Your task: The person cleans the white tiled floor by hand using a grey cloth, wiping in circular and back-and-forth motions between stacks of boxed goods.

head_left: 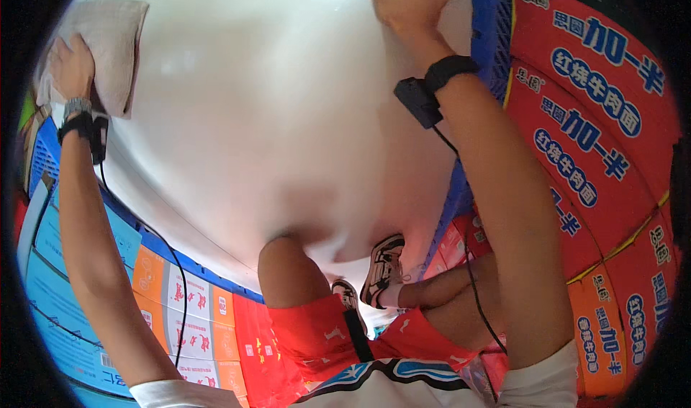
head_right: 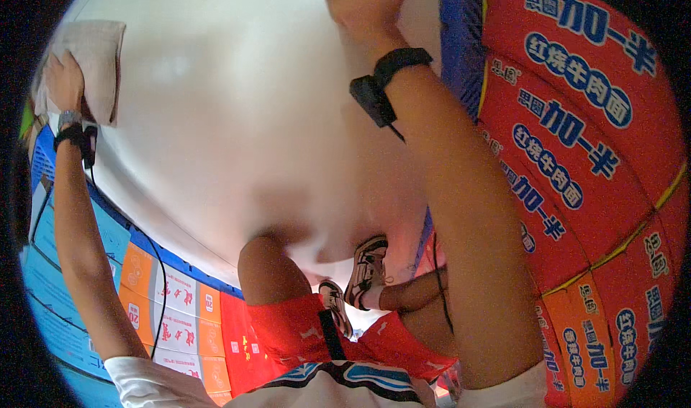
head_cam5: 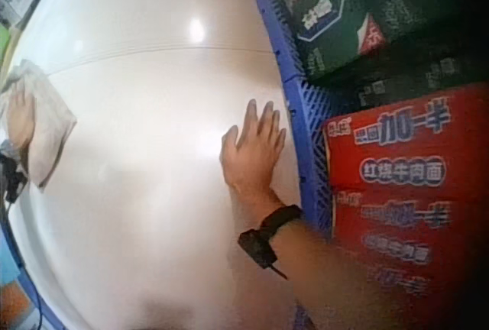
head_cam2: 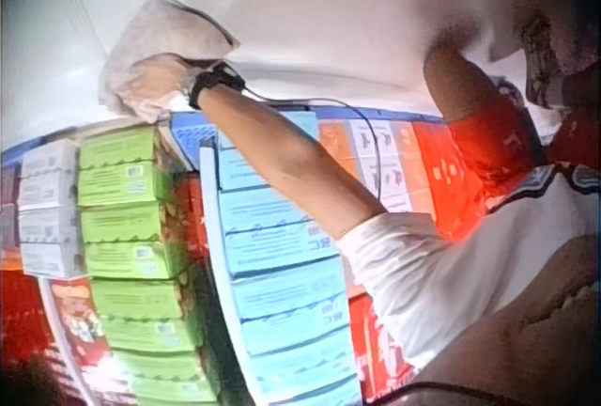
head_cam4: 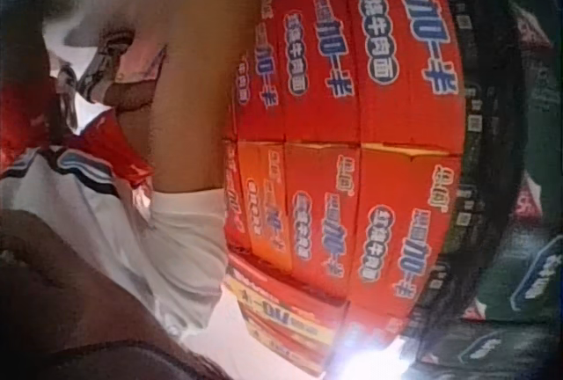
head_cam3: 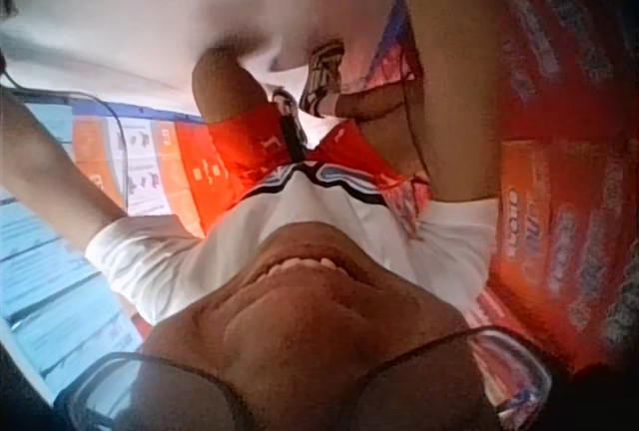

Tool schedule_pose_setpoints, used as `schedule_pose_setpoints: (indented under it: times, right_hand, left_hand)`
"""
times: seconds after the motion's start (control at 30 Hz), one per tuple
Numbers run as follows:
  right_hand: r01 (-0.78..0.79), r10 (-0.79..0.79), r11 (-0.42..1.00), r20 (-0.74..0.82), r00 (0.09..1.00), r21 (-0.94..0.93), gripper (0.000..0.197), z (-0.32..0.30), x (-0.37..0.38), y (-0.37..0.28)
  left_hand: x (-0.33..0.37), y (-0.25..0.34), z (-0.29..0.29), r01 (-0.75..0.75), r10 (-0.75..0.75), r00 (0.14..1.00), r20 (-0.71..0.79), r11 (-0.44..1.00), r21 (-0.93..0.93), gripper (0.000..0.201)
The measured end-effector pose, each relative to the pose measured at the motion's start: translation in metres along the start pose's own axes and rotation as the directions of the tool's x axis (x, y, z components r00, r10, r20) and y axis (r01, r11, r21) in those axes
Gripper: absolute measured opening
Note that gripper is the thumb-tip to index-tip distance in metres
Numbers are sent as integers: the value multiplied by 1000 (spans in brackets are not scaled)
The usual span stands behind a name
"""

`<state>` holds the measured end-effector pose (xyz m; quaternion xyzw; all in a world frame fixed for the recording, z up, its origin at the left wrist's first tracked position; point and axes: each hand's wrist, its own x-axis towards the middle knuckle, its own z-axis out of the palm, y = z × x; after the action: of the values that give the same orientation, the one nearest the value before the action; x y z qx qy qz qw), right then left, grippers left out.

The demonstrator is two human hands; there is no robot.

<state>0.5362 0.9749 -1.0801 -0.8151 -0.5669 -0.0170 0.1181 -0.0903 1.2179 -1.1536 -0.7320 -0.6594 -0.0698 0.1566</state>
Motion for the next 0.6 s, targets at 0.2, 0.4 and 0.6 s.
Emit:
schedule_pose_setpoints:
  times: [0.2, 0.4, 0.6]
  right_hand:
    - [17, -17, 999, -1, 1000, -37, 77, -8, -1, 22]
    - [-5, 6, 1000, -27, 1000, 31, 76, -8, -3, 8]
    - [16, -12, 999, -80, 997, 43, 74, -2, -7, 7]
  left_hand:
    - [-131, 91, -75, -2, 1, 1000, -1, 970, -241, 71]
    - [-230, 103, -149, 68, -37, 989, 146, 973, -220, 68]
    - [-278, 115, -189, 64, -17, 977, 214, 975, -211, 69]
